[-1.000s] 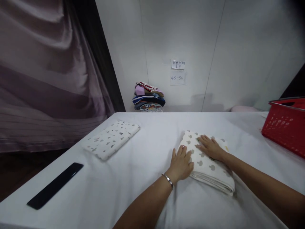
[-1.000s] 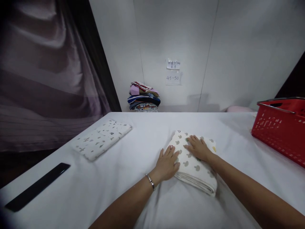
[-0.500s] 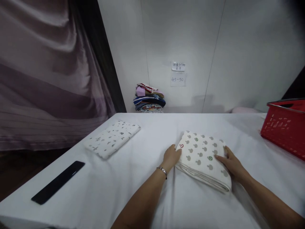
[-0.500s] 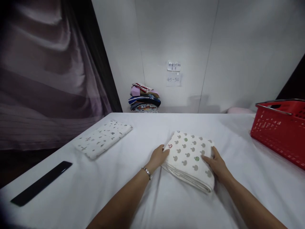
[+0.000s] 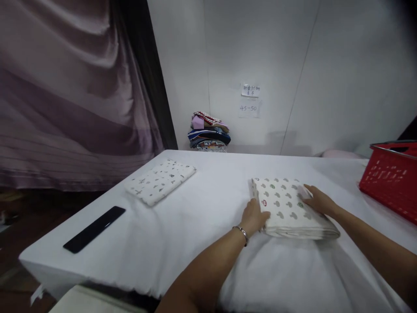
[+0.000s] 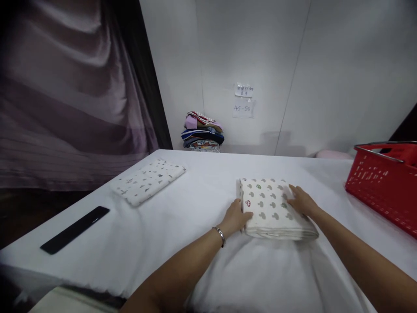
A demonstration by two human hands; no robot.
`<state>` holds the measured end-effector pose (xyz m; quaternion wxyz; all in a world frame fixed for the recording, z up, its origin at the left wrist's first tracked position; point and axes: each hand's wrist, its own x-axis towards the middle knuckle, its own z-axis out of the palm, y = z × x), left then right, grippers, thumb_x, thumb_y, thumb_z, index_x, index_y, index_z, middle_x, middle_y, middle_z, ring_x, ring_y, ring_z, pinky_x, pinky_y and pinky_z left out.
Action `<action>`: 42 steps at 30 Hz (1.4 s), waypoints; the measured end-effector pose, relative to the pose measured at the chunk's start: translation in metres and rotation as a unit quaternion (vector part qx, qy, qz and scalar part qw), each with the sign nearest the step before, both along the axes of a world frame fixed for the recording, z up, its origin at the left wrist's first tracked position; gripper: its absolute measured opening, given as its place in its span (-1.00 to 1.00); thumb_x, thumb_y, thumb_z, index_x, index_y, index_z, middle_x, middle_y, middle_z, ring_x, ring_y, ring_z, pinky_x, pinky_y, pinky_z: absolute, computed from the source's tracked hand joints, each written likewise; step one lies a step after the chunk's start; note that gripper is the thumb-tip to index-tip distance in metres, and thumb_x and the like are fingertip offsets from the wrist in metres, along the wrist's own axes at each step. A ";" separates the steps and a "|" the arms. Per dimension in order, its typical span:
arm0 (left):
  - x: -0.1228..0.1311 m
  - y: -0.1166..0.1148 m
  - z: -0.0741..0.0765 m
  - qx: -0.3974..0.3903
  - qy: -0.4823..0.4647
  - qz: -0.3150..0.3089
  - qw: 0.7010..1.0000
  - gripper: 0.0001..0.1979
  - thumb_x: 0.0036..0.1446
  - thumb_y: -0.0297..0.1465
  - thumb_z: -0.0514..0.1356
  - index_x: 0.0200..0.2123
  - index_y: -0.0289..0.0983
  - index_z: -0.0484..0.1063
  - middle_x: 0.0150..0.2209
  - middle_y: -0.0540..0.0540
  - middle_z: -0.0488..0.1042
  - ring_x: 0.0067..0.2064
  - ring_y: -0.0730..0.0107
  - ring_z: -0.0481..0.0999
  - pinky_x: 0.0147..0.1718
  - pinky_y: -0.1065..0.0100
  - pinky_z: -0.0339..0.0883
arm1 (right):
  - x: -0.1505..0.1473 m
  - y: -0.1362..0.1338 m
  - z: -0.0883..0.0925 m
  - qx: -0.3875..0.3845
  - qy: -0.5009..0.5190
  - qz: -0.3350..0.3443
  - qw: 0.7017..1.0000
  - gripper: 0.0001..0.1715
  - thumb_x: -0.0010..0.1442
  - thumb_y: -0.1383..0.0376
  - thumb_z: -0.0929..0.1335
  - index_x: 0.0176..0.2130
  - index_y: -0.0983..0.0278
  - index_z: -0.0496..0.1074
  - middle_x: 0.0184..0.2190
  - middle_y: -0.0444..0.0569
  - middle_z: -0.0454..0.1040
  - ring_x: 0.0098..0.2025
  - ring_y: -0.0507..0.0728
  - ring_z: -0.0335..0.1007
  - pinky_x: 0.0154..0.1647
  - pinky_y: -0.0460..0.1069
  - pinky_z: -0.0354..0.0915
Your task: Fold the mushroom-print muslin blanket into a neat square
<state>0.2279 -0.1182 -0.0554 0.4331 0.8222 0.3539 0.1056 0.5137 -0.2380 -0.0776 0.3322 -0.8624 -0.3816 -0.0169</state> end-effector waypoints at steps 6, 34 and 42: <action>-0.005 -0.006 -0.007 0.013 -0.026 0.029 0.999 -0.45 0.02 -0.25 0.17 0.06 -0.34 0.21 0.09 -0.33 0.30 0.08 0.02 0.35 0.01 0.17 0.21 | -0.058 0.049 0.021 -0.084 -0.099 0.152 0.980 -0.30 0.13 0.07 0.23 0.21 0.28 0.24 0.28 0.05 0.12 0.33 0.30 -0.10 0.31 0.18 -0.07; -0.009 -0.013 -0.025 0.066 -0.080 0.003 0.995 -0.69 0.09 -0.24 0.13 -0.10 -0.20 0.31 -0.03 -0.25 0.37 0.01 0.03 0.36 -0.06 0.13 0.24 | -0.103 0.122 -0.011 -0.140 -0.080 0.186 0.969 -0.42 0.30 0.12 0.08 0.17 0.32 0.25 0.26 0.13 0.15 0.31 0.25 -0.05 0.26 0.23 -0.05; -0.008 -0.013 -0.027 0.073 -0.083 0.019 0.994 -0.67 0.08 -0.23 0.13 -0.10 -0.25 0.30 -0.07 -0.25 0.39 -0.01 0.04 0.39 -0.08 0.16 0.25 | -0.111 0.050 -0.020 -0.176 -0.094 0.186 0.962 -0.41 0.24 0.03 0.10 0.15 0.17 0.28 0.27 0.02 0.15 0.32 0.25 -0.06 0.26 0.31 -0.05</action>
